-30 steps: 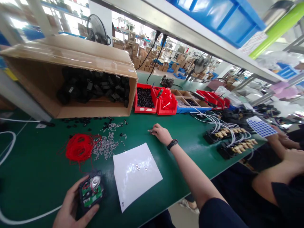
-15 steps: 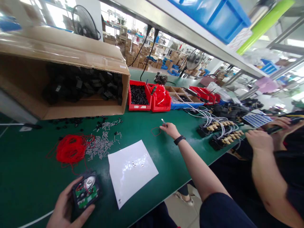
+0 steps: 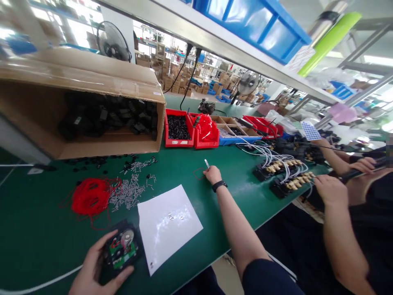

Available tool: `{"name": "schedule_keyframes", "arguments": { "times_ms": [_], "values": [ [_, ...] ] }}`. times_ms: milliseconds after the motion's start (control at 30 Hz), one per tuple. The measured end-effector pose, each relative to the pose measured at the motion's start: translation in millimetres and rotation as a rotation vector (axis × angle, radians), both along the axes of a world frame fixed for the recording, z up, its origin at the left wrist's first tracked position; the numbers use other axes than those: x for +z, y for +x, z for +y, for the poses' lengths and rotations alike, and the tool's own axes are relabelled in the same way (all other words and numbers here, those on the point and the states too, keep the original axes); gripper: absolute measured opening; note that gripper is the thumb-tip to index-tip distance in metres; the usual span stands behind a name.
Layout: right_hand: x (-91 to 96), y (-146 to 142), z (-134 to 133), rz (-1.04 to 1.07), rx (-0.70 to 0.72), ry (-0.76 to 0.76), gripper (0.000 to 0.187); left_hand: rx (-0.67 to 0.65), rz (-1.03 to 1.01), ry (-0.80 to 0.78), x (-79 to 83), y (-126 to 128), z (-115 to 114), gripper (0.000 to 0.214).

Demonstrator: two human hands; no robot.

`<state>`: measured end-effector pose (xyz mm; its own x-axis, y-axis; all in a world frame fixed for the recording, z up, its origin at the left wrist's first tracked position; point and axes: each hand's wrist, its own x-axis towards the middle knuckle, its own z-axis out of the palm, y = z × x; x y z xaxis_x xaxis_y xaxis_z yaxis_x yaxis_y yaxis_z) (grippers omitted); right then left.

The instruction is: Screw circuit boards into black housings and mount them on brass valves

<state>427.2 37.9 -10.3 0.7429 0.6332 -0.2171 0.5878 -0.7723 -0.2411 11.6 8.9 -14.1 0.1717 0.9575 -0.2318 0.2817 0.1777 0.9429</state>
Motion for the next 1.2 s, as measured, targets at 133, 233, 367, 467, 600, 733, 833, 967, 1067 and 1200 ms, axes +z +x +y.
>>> {"name": "schedule_keyframes", "arguments": {
  "times_ms": [133,233,367,467,600,733,833,967,1067,1200],
  "values": [
    [19.7,-23,-3,-0.091,0.110,0.066,0.015,-0.121,-0.045,-0.002,10.8,4,2,0.069],
    [50.8,-41,-5,-0.145,0.264,0.173,0.011,-0.251,-0.023,0.063,19.9,1,6,0.064],
    [112.8,-81,-13,-0.128,0.503,0.367,0.012,-0.279,-0.059,0.120,23.4,-6,9,0.070],
    [156.9,-135,-35,-0.053,0.727,0.466,0.014,-0.245,-0.136,0.119,19.7,-8,6,0.080],
    [169.7,-222,-71,0.300,0.956,0.355,0.008,-0.241,-0.171,0.152,11.1,-7,1,0.073],
    [130.7,-283,-80,0.467,1.068,0.189,0.017,-0.232,-0.171,0.251,3.2,-7,2,0.055],
    [101.2,-295,-67,0.342,1.019,0.150,0.013,-0.248,-0.174,0.328,1.5,-8,4,0.047],
    [93.1,-286,-52,0.329,0.914,0.218,0.007,-0.250,-0.171,0.305,2.5,-10,6,0.055],
    [100.0,-279,-48,0.378,0.867,0.281,0.008,-0.240,-0.179,0.294,0.9,-11,6,0.058],
    [100.3,-274,-42,0.477,0.780,0.318,0.009,-0.245,-0.203,0.314,-2.5,-11,7,0.062]
  ]
}}
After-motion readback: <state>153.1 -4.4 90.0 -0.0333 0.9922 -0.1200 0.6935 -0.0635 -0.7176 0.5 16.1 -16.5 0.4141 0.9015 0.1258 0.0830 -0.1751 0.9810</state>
